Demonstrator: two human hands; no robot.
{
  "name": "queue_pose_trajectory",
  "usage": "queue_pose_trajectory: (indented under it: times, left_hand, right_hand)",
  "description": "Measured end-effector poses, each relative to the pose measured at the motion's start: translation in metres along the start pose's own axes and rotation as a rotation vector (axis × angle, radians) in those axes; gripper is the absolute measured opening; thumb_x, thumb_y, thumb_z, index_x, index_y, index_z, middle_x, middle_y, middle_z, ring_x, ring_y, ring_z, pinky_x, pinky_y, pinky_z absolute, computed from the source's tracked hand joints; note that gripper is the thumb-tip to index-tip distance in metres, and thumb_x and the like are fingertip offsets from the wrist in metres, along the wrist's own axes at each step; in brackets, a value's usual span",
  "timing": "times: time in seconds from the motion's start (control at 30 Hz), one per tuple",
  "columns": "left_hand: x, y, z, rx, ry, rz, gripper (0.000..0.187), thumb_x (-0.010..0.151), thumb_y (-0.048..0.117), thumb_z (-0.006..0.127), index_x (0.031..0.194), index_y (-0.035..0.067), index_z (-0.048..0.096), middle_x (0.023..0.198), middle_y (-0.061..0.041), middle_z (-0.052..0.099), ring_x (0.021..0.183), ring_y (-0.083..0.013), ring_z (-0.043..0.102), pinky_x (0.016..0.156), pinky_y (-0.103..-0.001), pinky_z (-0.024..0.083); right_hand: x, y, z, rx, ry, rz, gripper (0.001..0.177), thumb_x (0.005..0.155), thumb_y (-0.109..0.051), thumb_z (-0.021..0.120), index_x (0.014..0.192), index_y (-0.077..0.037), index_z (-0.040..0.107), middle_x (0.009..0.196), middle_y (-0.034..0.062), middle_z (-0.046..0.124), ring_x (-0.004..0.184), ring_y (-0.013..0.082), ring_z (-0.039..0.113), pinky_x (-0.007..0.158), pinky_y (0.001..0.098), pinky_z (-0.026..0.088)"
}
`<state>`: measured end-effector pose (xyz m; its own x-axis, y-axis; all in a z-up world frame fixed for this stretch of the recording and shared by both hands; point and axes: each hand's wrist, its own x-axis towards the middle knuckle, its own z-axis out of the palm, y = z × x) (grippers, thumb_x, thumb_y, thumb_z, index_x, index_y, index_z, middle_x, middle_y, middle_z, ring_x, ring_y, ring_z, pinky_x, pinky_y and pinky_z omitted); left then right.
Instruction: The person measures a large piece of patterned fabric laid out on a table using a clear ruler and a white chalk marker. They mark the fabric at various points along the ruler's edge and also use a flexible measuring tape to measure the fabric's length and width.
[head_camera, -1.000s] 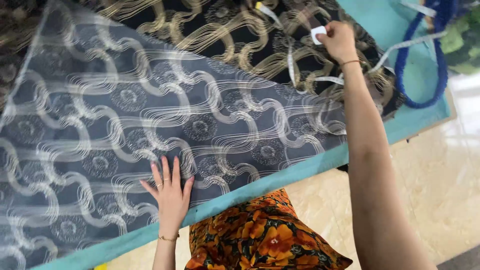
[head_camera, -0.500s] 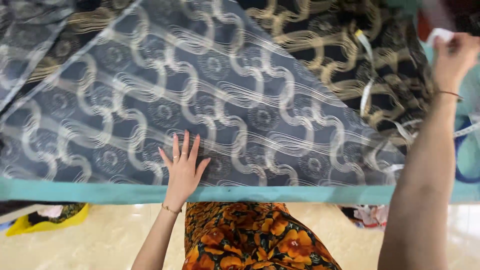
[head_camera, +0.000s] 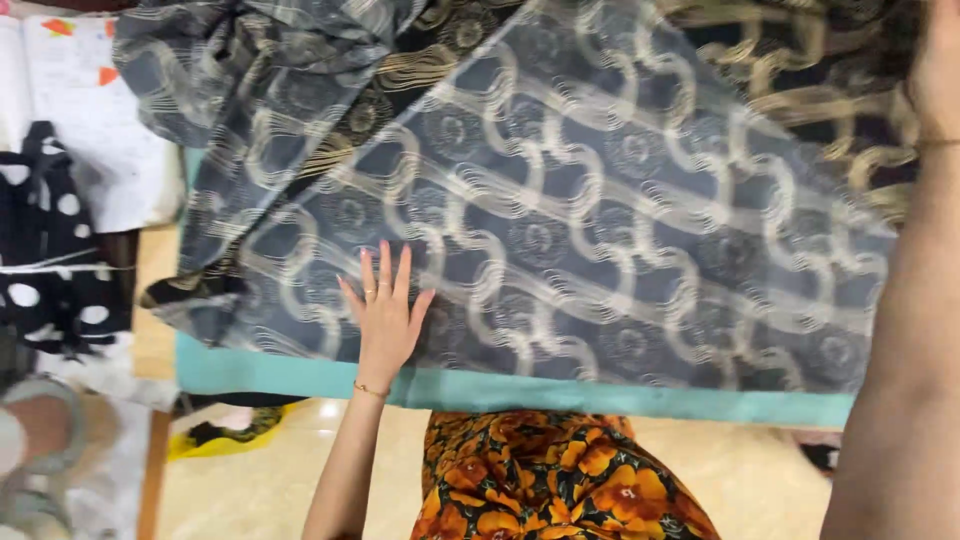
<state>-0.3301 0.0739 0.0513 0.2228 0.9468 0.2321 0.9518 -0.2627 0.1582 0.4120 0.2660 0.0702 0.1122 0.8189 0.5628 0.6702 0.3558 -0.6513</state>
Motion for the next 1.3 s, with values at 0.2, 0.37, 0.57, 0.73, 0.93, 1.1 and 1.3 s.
queue_pose_trajectory:
  times: [0.2,0.37,0.57,0.73,0.93,1.1,1.3]
  left_hand:
    - [0.000,-0.084,-0.021,-0.029,-0.017,0.000,0.071,0.102,0.045,0.055,0.162,0.012,0.035,0.171,-0.019,0.021,0.157,-0.0429,0.013,0.119,-0.072,0.003]
    - [0.014,-0.103,-0.022,-0.035,-0.017,0.058,0.072,0.101,0.047,0.056,0.161,0.012,0.035,0.170,-0.019,0.021,0.157,-0.0427,0.013,0.120,-0.071,0.004]
    - [0.097,-0.083,-0.001,-0.146,-0.002,0.231,0.073,0.102,0.048,0.059,0.161,0.013,0.036,0.170,-0.017,0.022,0.158,-0.0408,0.013,0.122,-0.071,0.005]
    - [0.206,-0.044,0.047,-0.196,0.021,0.426,0.075,0.102,0.047,0.061,0.163,0.013,0.032,0.170,-0.017,0.022,0.159,-0.0366,0.016,0.123,-0.066,0.009]
    - [0.293,-0.021,0.082,-0.119,0.032,0.602,0.076,0.104,0.054,0.058,0.164,0.014,0.033,0.170,-0.010,0.026,0.156,-0.0333,0.022,0.126,-0.060,0.012]
    - [0.299,-0.028,0.091,-0.110,0.026,0.563,0.079,0.102,0.058,0.057,0.162,0.013,0.034,0.170,-0.010,0.026,0.157,-0.0316,0.023,0.125,-0.062,0.009]
    - [0.295,-0.012,0.072,-0.104,0.039,0.538,0.080,0.101,0.057,0.059,0.161,0.010,0.035,0.169,-0.013,0.026,0.155,-0.0351,0.021,0.123,-0.063,0.007]
  right_hand:
    - [-0.036,-0.220,0.171,0.043,-0.139,0.083,0.016,0.103,-0.011,0.072,0.114,0.000,0.072,0.098,0.0042,0.069,0.084,0.0098,0.063,0.072,0.0280,0.049]
    - [-0.119,-0.233,0.221,0.109,-0.277,0.374,0.023,0.101,-0.023,0.077,0.108,-0.002,0.075,0.091,0.0013,0.067,0.076,0.0080,0.059,0.065,0.0252,0.046]
    - [-0.182,-0.220,0.215,0.215,-0.198,0.594,0.019,0.099,-0.019,0.076,0.103,-0.001,0.072,0.079,-0.0040,0.058,0.069,0.0039,0.046,0.059,0.0246,0.035]
    - [-0.195,-0.202,0.208,0.306,-0.074,0.702,0.018,0.101,-0.019,0.074,0.101,-0.001,0.071,0.079,-0.0062,0.058,0.070,0.0028,0.046,0.060,0.0233,0.036]
    - [-0.189,-0.181,0.200,0.256,-0.032,0.700,0.020,0.100,-0.019,0.075,0.104,0.000,0.073,0.083,-0.0055,0.062,0.074,0.0020,0.049,0.063,0.0225,0.038]
    - [-0.181,-0.162,0.196,0.226,0.014,0.735,0.021,0.100,-0.020,0.075,0.105,0.001,0.073,0.083,-0.0049,0.062,0.074,0.0029,0.049,0.064,0.0226,0.038]
    - [-0.158,-0.213,0.209,0.373,-0.002,0.825,0.022,0.102,-0.020,0.072,0.115,-0.001,0.072,0.091,-0.0028,0.064,0.077,0.0045,0.050,0.065,0.0229,0.039]
